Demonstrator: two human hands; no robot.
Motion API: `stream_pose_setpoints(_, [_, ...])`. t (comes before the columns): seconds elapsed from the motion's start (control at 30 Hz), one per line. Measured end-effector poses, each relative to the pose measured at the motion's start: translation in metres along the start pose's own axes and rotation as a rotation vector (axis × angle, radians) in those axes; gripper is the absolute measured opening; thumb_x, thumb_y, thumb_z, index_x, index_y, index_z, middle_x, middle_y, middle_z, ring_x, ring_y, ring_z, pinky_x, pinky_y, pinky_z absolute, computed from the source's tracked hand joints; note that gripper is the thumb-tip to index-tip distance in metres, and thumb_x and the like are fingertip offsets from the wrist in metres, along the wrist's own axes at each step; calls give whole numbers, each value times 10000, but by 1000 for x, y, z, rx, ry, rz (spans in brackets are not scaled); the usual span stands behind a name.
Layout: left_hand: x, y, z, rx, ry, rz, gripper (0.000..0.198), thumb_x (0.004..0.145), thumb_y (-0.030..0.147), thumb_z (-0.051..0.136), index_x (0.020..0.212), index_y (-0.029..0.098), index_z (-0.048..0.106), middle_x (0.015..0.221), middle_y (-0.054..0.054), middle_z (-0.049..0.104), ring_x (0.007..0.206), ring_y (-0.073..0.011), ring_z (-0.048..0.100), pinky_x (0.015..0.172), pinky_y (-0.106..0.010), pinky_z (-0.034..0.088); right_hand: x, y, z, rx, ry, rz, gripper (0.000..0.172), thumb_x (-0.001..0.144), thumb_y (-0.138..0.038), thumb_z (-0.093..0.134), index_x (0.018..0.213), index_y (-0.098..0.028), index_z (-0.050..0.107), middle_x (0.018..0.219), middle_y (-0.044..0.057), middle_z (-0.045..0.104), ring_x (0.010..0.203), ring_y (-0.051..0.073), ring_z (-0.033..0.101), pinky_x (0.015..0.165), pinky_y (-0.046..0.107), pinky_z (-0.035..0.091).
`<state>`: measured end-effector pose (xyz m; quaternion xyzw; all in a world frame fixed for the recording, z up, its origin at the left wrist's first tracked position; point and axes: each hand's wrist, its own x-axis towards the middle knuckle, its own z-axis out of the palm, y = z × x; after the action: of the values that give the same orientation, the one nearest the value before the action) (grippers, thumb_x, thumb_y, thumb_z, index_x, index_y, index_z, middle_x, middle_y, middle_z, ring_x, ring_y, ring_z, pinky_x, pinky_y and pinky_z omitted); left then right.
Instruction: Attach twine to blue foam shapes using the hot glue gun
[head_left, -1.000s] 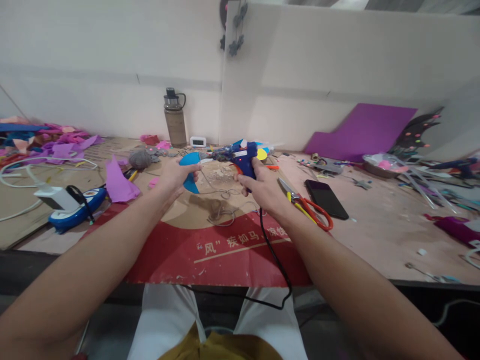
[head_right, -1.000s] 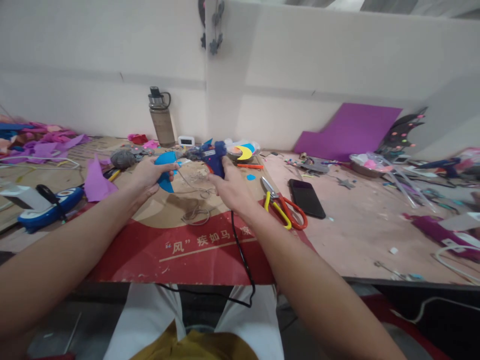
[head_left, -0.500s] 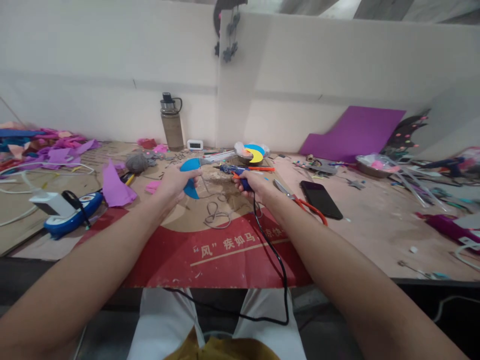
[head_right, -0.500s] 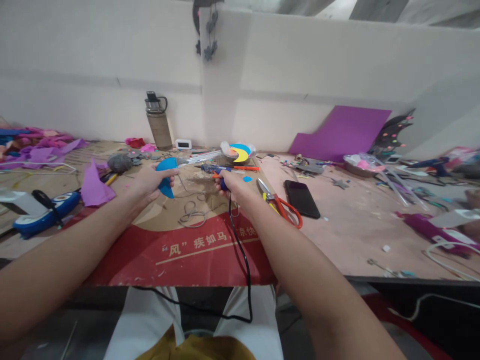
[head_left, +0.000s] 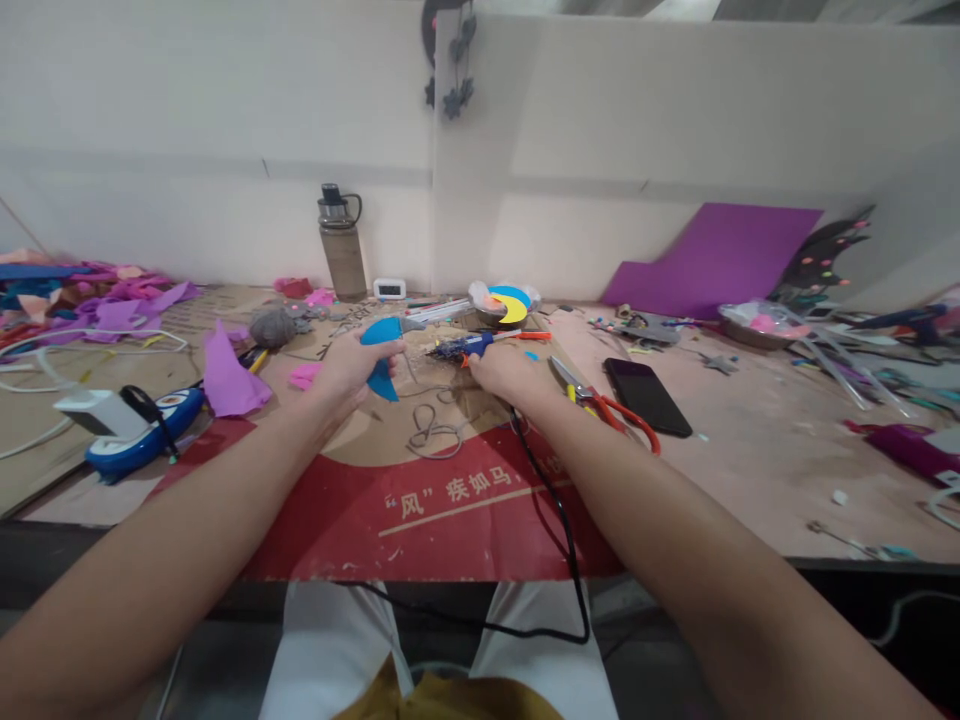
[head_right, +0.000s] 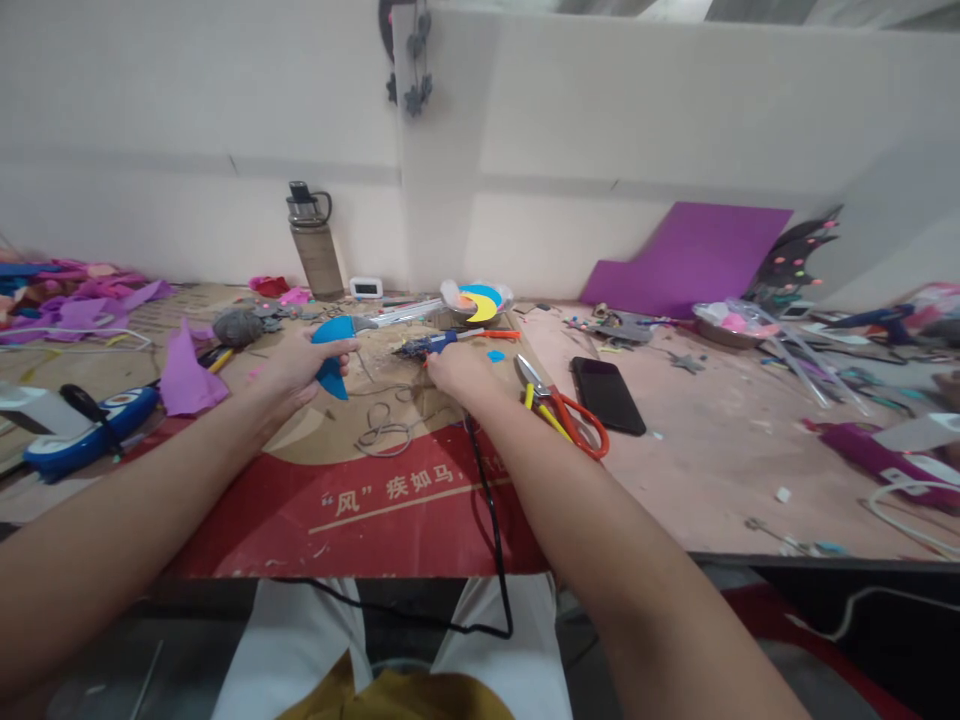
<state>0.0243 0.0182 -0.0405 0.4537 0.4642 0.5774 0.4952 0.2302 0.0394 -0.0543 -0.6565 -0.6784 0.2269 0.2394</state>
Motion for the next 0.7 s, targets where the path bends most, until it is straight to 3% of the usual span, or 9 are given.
stream_pose_setpoints(0.1, [-2,3,2,-1,22,-4,268,544,131,781,664,157,542,507,53,543,435,-70,483,446,-203,425,-11,-6,-2,-175,221,-93,259,838,-312,577,927,-70,595,1163,306,564,1204,401,477,987,515,351])
stream_pose_setpoints(0.17, [-4,3,3,13,15,11,257,555,145,781,665,165,549,505,54,538,436,-70,479,453,-205,427,-15,-13,0,-140,296,-235,240,875,-304,522,950,-85,587,1152,260,578,1164,350,503,993,496,350])
stream_pose_setpoints(0.3, [-6,2,6,62,-13,54,269,570,195,794,665,173,543,486,53,532,427,-78,487,464,-214,435,-19,-30,18,443,98,-404,173,900,-311,469,961,-161,529,1032,107,633,993,197,587,912,365,440])
stream_pose_setpoints(0.43, [-5,-3,6,73,-30,111,292,570,225,796,687,167,535,491,50,539,420,-80,496,459,-213,436,-28,-42,35,675,-146,-362,170,898,-301,453,1030,-197,434,885,33,651,738,142,630,712,310,505])
stream_pose_setpoints(0.5, [-3,-6,5,95,-16,111,309,557,231,803,707,164,541,493,52,538,420,-84,498,454,-218,439,-35,-43,35,605,-89,-414,114,872,-258,489,965,-199,462,830,19,633,708,145,608,694,308,491])
stream_pose_setpoints(0.57, [-1,-9,3,109,-1,102,321,542,232,809,715,162,547,498,50,539,420,-90,502,452,-227,444,-41,-44,31,390,79,-545,12,855,-202,496,858,-194,505,834,32,622,775,160,589,749,322,469])
stream_pose_setpoints(0.63, [0,-12,2,114,-9,103,312,541,226,803,708,162,547,501,48,539,420,-93,504,451,-232,448,-45,-44,25,196,193,-653,70,856,-167,476,815,-188,530,871,58,625,840,180,573,800,337,447])
stream_pose_setpoints(0.7, [1,-13,1,133,-25,111,286,552,211,788,698,163,547,496,47,535,417,-91,496,444,-227,441,-46,-44,21,93,256,-690,95,859,-154,463,892,-175,549,933,84,629,872,192,565,814,339,440])
